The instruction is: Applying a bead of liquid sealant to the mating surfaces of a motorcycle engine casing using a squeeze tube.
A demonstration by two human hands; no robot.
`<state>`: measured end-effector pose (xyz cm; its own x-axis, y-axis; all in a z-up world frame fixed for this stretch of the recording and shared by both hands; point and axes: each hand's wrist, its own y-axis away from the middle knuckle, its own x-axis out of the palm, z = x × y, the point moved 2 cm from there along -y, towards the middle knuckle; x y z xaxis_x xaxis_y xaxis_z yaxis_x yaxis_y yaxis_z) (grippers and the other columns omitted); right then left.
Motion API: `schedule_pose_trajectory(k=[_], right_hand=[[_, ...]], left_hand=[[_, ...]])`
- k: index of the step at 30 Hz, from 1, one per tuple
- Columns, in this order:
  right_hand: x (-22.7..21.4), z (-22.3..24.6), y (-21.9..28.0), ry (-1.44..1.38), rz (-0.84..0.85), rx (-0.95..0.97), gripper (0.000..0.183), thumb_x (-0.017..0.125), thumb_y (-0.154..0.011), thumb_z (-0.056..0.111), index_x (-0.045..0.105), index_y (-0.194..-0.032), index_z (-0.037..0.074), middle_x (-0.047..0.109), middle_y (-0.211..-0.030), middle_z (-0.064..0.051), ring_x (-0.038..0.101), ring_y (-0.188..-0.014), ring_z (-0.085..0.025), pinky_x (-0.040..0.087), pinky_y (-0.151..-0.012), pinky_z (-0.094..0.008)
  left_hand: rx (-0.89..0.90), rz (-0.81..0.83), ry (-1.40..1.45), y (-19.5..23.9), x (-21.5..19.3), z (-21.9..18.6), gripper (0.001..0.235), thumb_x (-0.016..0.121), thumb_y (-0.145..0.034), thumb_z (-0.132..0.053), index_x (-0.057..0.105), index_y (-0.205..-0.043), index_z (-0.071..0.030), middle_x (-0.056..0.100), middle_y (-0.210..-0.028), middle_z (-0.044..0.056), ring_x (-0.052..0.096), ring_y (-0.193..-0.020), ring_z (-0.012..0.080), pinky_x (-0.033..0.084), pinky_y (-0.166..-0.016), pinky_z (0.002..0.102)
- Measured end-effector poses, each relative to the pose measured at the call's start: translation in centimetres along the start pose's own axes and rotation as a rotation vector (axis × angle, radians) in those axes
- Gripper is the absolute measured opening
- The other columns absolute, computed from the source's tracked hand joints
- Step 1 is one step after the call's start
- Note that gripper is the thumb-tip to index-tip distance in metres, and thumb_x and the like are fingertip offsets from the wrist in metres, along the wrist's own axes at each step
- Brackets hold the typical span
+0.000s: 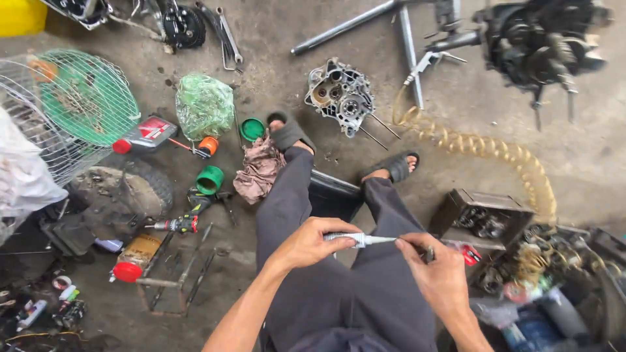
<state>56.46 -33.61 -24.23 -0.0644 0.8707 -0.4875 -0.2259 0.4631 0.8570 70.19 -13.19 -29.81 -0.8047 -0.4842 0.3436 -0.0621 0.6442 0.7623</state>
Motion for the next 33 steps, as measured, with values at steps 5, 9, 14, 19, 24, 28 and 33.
schedule_pose_trajectory(k=[5,9,14,19,24,28,33], right_hand=[[4.7,-2.8,-12.6,0.149,0.04,-0.492,0.018,0.073,-0.089,0.021,0.077,-0.105,0.014,0.082,-0.097,0.002,0.076,-0.082,-0.013,0.054,-0.077,-0.031],[9.1,-4.9,-21.3,0.348,0.086,-0.975,0.018,0.064,-0.091,0.01,0.067,-0.109,0.014,0.074,-0.097,0.003,0.072,-0.076,-0.018,0.052,-0.066,-0.034],[13.6,-3.6,-23.4,0.237,0.082,-1.055,0.014,0.051,-0.095,0.008,0.064,-0.094,0.015,0.055,-0.069,0.005,0.054,-0.056,-0.013,0.043,-0.054,-0.03],[18.9,-9.2,-25.4,0.171,-0.271,-1.119,0.011,0.06,-0.091,0.006,0.066,-0.083,0.009,0.056,-0.06,-0.001,0.051,-0.045,-0.011,0.042,-0.049,-0.024],[18.3,-12.2,-22.0,0.183,-0.439,-1.097,0.02,0.049,-0.099,0.018,0.066,-0.088,0.016,0.054,-0.063,0.007,0.051,-0.048,-0.007,0.041,-0.047,-0.023],[14.9,-10.4,-18.5,0.21,-0.614,-1.448,0.011,0.053,-0.095,0.006,0.062,-0.09,0.002,0.056,-0.073,-0.005,0.05,-0.054,-0.02,0.043,-0.054,-0.03],[14.7,-11.5,-13.7,0.276,-0.992,-1.525,0.012,0.048,-0.087,-0.004,0.052,-0.082,0.006,0.044,-0.063,-0.004,0.043,-0.05,-0.02,0.051,-0.067,-0.031]], left_hand=[[-0.038,-0.088,-0.047,-9.2,-3.3,6.5,0.026,0.074,-0.091,-0.024,0.08,-0.115,-0.015,0.079,-0.103,-0.004,0.064,-0.09,0.0042,0.048,-0.079,0.023],[0.048,-0.272,-0.284,-12.7,-4.6,9.1,0.025,0.067,-0.093,-0.03,0.077,-0.111,-0.016,0.08,-0.108,-0.001,0.076,-0.097,0.02,0.051,-0.086,0.032],[0.27,-0.369,-0.607,-14.3,-5.4,14.8,0.028,0.066,-0.099,-0.032,0.071,-0.122,-0.016,0.065,-0.093,0.001,0.068,-0.081,0.0253,0.05,-0.062,0.039],[0.478,-0.758,-0.97,-15.2,-4.2,16.2,0.019,0.062,-0.085,-0.017,0.074,-0.094,-0.029,0.053,-0.067,-0.008,0.048,-0.045,0.0126,0.035,-0.037,0.031],[-0.525,0.229,-0.586,-14.8,-5.2,20.4,0.051,0.043,-0.095,-0.056,0.051,-0.144,-0.069,0.051,-0.149,-0.043,0.046,-0.143,-0.0143,0.029,-0.114,0.011],[0.299,-0.35,-0.464,-12.8,-2.1,20.2,0.027,0.079,-0.088,-0.029,0.085,-0.114,-0.027,0.084,-0.1,-0.006,0.081,-0.084,0.0133,0.054,-0.07,0.038],[0.637,-0.289,-0.298,-11.2,-1.0,20.3,0.028,0.077,-0.087,-0.022,0.084,-0.112,-0.01,0.087,-0.101,0.0,0.076,-0.088,0.0072,0.058,-0.077,0.022]])
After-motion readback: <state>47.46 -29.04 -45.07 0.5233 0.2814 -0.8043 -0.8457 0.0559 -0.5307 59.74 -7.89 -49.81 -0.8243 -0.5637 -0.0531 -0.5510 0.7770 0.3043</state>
